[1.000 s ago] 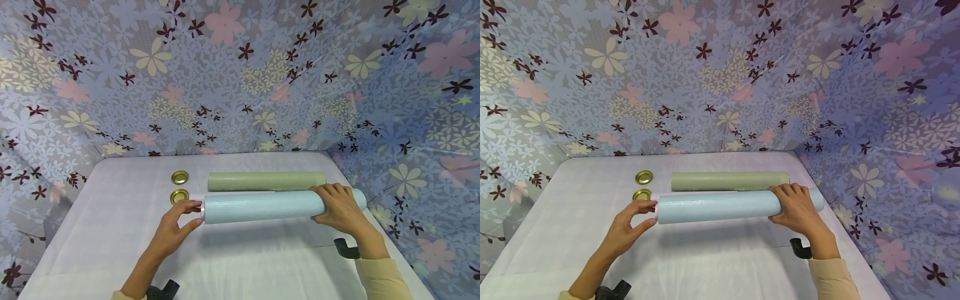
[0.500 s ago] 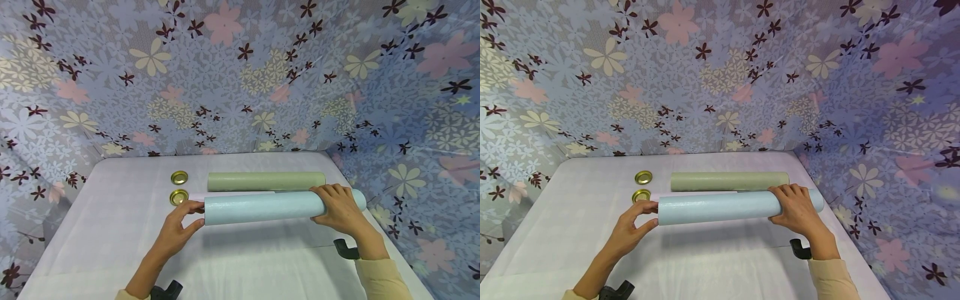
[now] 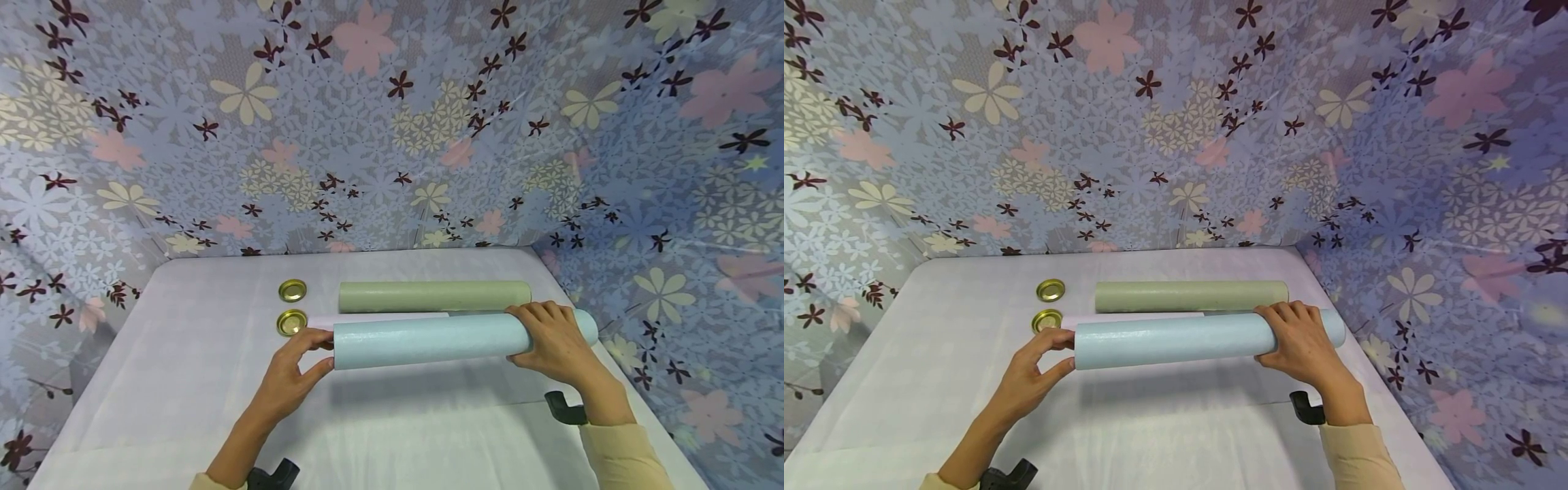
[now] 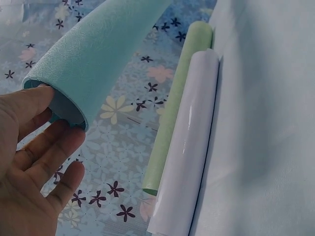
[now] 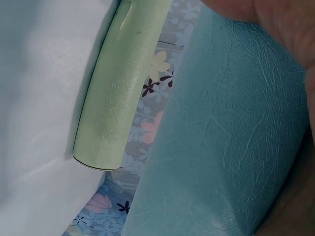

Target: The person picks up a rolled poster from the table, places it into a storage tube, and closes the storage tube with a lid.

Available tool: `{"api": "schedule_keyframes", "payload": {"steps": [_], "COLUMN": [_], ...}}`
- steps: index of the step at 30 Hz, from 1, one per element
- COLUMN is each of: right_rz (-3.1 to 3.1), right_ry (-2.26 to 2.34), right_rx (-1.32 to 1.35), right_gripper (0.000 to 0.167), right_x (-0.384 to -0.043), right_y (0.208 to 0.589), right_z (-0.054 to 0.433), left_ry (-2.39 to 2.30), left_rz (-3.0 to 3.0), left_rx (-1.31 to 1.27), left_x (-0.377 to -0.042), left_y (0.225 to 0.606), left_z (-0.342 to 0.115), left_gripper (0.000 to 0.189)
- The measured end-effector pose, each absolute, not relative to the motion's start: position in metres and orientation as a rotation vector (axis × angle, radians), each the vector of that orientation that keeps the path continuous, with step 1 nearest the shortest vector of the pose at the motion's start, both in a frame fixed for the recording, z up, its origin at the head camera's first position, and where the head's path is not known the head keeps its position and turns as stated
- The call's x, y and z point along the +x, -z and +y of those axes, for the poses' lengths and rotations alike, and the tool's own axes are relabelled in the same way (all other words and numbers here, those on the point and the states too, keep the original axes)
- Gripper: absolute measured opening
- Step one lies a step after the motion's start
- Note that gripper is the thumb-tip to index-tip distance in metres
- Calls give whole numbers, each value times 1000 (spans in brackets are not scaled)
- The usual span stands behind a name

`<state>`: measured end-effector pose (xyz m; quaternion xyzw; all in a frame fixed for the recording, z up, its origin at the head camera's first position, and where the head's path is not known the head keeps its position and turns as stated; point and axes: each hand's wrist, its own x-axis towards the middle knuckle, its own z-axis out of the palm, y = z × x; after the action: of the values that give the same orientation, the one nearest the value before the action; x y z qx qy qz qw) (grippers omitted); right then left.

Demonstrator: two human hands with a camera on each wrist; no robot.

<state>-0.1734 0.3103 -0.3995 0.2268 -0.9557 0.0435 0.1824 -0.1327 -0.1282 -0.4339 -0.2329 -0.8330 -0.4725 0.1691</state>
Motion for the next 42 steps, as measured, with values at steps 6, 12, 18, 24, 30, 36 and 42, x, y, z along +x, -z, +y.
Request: {"api": "schedule_keyframes", "payload": {"steps": [6, 12, 18, 24, 30, 36, 42], "right_rz": [-2700, -2698, -2685, -2679, -2678, -2684, -2695], "right_ry": [-124, -122, -118, -120, -129, -126, -121], "right_rx": [636, 627, 630, 634, 634, 625, 617], "right_gripper": [80, 79, 80, 80, 80, 80, 80], "right_x": [-173, -172, -171, -170, -169, -169, -169], "right_y": [399, 398, 397, 398, 399, 399, 399], "right_z": [311, 312, 314, 316, 317, 318, 319], "left_ry": [1351, 1375, 1276, 1226, 1200, 1188, 1151], "left_rz": [-2345, -2344, -2386, -2397, -2501, -2598, -2698], "left_rx": [-669, -619, -511, -431, -337, -279, -237], "left_x": [-133, -134, -143, -159, -178, -193, -206], "left_y": [434, 433, 432, 433, 438, 449, 463], "left_z": [-128, -132, -143, -161, -177, -186, -191], "left_gripper": [39, 37, 37, 35, 38, 41, 49]}}
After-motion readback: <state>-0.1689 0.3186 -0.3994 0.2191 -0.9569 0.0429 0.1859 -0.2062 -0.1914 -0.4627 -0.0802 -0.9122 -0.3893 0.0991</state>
